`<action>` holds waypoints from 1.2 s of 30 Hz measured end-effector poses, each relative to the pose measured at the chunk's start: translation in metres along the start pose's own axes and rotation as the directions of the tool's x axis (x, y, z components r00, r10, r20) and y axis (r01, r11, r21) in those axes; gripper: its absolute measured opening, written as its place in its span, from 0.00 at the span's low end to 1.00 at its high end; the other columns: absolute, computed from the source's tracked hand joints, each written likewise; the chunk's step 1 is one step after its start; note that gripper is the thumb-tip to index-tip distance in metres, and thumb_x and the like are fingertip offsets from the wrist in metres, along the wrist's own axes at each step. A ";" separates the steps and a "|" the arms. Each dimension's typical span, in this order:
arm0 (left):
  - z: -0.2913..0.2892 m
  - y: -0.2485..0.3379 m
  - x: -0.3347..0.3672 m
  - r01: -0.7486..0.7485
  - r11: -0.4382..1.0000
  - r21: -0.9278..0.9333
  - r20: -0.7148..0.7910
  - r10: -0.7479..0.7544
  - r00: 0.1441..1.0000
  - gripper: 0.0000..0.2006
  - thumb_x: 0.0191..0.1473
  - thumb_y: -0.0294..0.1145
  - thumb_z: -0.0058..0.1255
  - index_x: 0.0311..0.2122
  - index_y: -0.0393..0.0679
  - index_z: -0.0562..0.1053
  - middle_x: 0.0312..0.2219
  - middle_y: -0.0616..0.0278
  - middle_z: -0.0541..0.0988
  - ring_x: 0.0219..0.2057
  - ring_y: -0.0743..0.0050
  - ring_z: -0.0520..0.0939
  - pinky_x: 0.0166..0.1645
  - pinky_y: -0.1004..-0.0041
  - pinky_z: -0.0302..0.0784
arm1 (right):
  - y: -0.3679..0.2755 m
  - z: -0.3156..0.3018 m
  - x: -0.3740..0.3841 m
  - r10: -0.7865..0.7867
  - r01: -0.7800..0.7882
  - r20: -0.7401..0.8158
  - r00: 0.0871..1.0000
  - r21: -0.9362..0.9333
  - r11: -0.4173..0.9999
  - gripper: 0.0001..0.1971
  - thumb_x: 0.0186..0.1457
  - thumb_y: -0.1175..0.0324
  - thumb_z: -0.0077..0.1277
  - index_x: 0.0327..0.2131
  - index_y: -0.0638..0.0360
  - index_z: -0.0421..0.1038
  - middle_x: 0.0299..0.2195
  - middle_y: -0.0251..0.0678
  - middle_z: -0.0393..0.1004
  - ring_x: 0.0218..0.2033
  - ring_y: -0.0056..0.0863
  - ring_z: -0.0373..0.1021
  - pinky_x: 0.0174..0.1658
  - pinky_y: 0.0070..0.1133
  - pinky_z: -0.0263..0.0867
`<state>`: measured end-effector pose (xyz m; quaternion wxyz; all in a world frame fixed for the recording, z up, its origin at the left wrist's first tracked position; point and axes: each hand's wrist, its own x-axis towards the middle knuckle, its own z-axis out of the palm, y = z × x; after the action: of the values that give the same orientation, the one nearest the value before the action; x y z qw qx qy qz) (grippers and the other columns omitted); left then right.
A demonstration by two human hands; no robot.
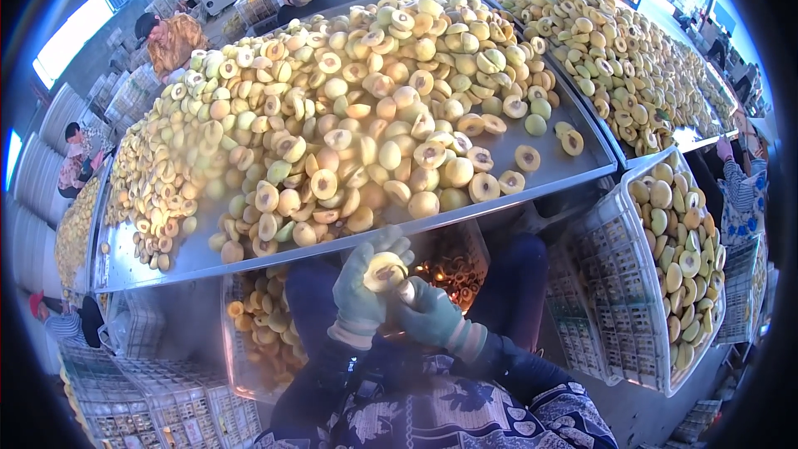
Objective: The person picks up fruit halves from a large pile on a metal table, removes the pit using a handheld tool, and drops the pits into a container below. They handle the fruit one at a time, placing the pitted fruit into crates.
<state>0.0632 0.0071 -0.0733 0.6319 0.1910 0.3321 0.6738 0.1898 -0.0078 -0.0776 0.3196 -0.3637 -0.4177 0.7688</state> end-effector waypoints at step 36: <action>-0.016 -0.006 -0.009 -0.049 0.989 0.137 -0.208 0.077 0.975 0.21 0.57 0.44 0.44 0.44 0.34 0.70 0.38 0.48 0.76 0.38 0.57 0.79 0.44 0.63 0.77 | 0.003 0.006 0.024 0.225 -0.204 0.066 0.972 -0.243 0.948 0.22 0.54 0.51 0.50 0.43 0.57 0.65 0.21 0.33 0.70 0.20 0.27 0.69 0.26 0.22 0.67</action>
<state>0.0582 -0.0054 -0.0874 0.5572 0.1692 0.4348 0.6869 0.1716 0.0075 -0.0844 0.1692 -0.4062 -0.4780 0.7602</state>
